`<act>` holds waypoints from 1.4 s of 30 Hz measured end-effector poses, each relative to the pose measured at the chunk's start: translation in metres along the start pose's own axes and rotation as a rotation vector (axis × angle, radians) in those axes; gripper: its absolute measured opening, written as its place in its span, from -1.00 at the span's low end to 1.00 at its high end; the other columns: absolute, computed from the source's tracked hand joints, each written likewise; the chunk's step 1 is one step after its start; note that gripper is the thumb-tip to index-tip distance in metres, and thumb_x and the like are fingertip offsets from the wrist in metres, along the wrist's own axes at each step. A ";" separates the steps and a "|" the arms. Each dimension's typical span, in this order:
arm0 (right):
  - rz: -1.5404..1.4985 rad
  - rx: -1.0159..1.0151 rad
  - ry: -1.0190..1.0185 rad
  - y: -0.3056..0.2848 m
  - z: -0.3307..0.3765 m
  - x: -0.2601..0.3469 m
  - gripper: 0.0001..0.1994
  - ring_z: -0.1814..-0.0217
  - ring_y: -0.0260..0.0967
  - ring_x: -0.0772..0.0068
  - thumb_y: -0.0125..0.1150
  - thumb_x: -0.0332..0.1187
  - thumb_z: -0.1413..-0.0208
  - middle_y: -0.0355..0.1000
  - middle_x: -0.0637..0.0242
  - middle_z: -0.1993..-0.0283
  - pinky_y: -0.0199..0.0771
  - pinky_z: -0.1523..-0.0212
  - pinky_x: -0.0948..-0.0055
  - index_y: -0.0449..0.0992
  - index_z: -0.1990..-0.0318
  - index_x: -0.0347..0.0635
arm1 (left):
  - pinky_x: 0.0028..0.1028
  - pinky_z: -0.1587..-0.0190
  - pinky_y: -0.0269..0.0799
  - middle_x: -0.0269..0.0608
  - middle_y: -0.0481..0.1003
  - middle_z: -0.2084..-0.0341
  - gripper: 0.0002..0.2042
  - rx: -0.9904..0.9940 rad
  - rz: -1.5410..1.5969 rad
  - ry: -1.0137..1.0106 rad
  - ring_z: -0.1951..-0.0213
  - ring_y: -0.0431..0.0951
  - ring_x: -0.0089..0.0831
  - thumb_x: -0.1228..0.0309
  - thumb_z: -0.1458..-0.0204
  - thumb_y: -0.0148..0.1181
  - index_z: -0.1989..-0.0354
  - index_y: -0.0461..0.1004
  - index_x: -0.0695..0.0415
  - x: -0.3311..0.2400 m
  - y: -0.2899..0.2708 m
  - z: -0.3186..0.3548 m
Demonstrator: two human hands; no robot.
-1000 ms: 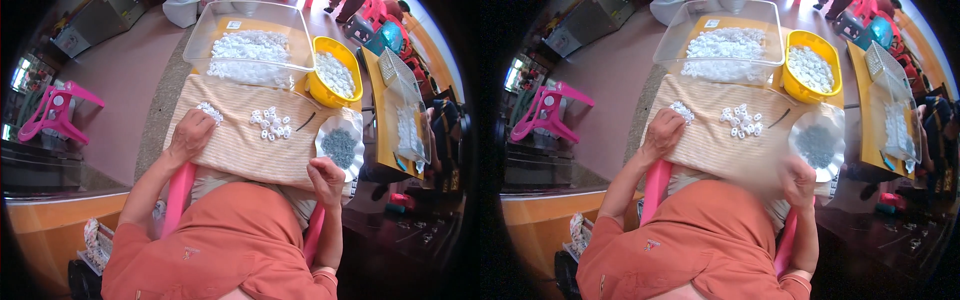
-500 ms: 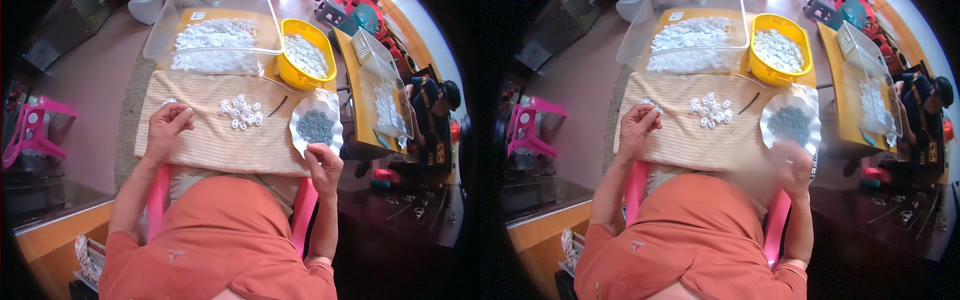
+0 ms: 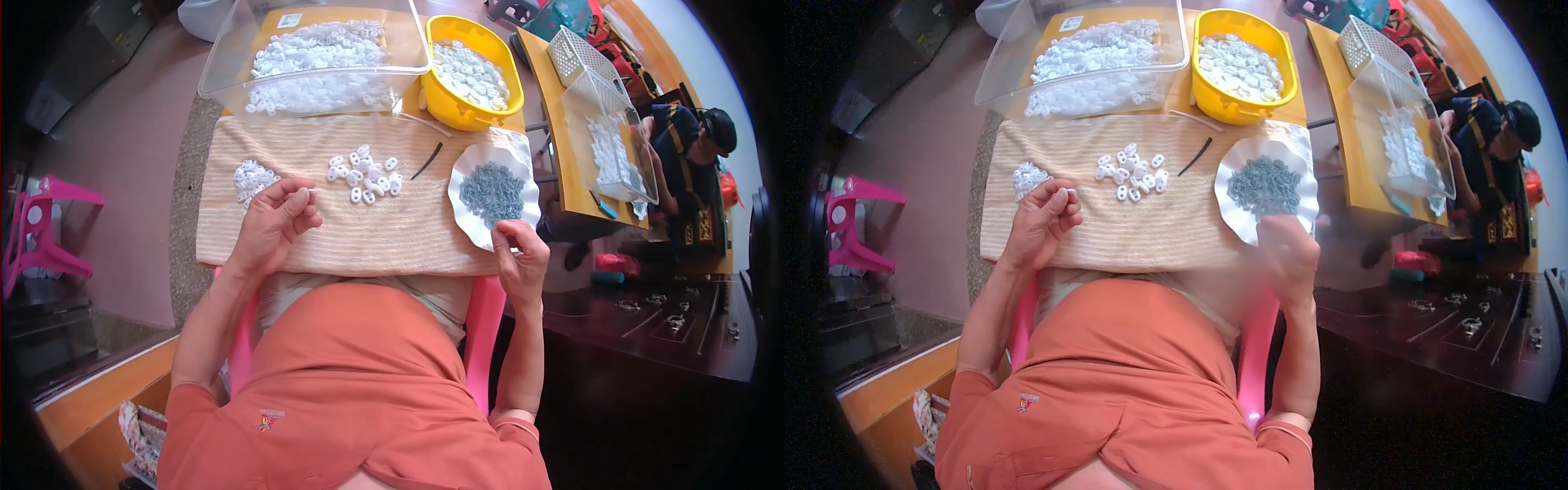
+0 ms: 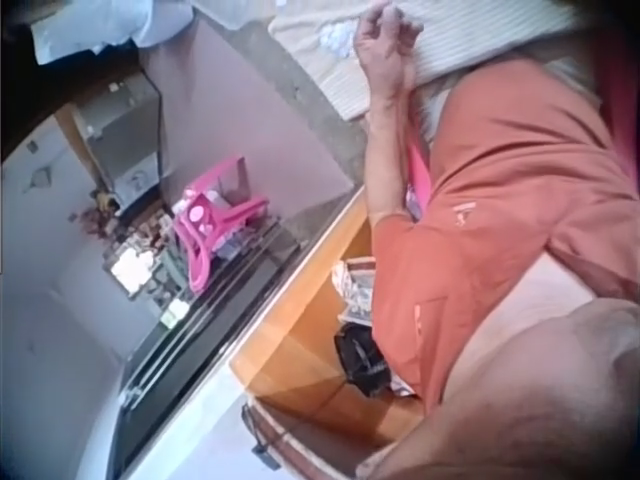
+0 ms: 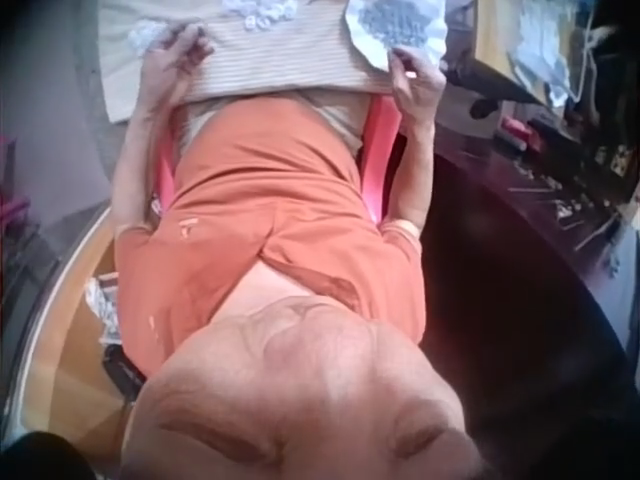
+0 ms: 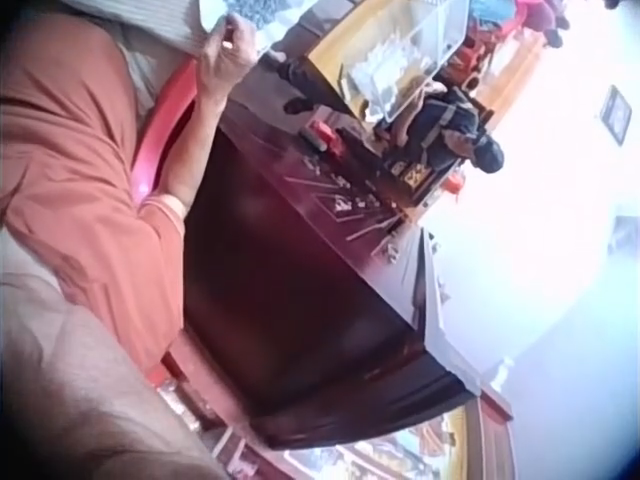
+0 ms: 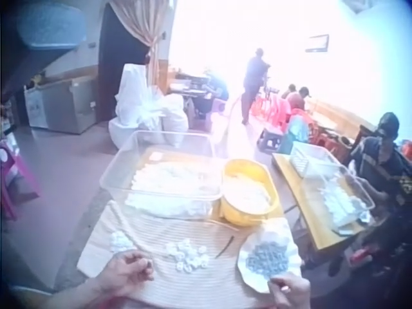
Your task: Manually assembling small white plastic components by joining parts together at a workshop table.
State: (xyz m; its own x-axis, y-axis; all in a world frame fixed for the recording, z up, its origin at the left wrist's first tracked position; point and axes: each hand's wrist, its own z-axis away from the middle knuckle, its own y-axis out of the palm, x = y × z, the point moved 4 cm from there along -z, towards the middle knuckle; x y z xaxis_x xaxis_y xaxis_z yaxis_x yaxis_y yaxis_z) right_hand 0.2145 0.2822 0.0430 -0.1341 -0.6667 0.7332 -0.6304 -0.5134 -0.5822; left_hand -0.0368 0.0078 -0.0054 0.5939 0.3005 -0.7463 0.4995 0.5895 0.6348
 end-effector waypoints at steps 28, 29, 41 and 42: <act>0.486 0.475 -0.248 0.109 -0.044 0.065 -0.87 0.32 0.48 0.11 0.12 -0.47 -0.04 0.44 0.26 0.23 0.48 0.36 0.23 0.52 0.25 -0.13 | -0.54 0.13 0.57 -0.15 0.57 0.31 -0.85 0.099 -0.256 -0.059 0.24 0.61 -0.46 0.56 -0.09 0.20 0.18 0.48 0.32 0.017 0.021 0.006; 0.487 0.476 -0.249 0.109 -0.045 0.061 -0.87 0.32 0.48 0.11 0.12 -0.47 -0.04 0.44 0.26 0.23 0.48 0.36 0.23 0.52 0.25 -0.13 | -0.55 0.14 0.57 -0.14 0.58 0.31 -0.85 0.091 -0.257 -0.062 0.25 0.61 -0.47 0.56 -0.09 0.21 0.18 0.49 0.32 0.017 0.021 0.006; 0.686 0.534 -0.414 0.118 -0.040 0.069 -0.94 0.31 0.42 0.14 0.04 -0.47 -0.02 0.32 0.14 0.32 0.47 0.33 0.26 0.34 0.37 -0.27 | -0.60 0.18 0.53 -0.22 0.56 0.33 -0.78 0.067 -0.215 -0.087 0.30 0.57 -0.55 0.58 -0.08 0.20 0.08 0.49 0.31 0.029 0.016 0.007; 0.696 0.529 -0.465 0.118 -0.040 0.073 -0.95 0.29 0.41 0.16 0.03 -0.48 -0.01 0.33 0.15 0.32 0.47 0.31 0.28 0.34 0.38 -0.26 | -0.60 0.18 0.53 -0.22 0.56 0.33 -0.78 0.070 -0.218 -0.080 0.30 0.57 -0.55 0.58 -0.08 0.20 0.08 0.49 0.31 0.028 0.017 0.006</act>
State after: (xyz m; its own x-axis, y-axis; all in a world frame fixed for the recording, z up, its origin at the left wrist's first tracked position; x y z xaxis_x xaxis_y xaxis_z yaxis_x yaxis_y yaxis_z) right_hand 0.1000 0.1950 0.0417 0.0394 -0.9990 0.0226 -0.0870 -0.0259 -0.9959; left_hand -0.0080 0.0217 -0.0147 0.5141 0.1098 -0.8507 0.6622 0.5796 0.4750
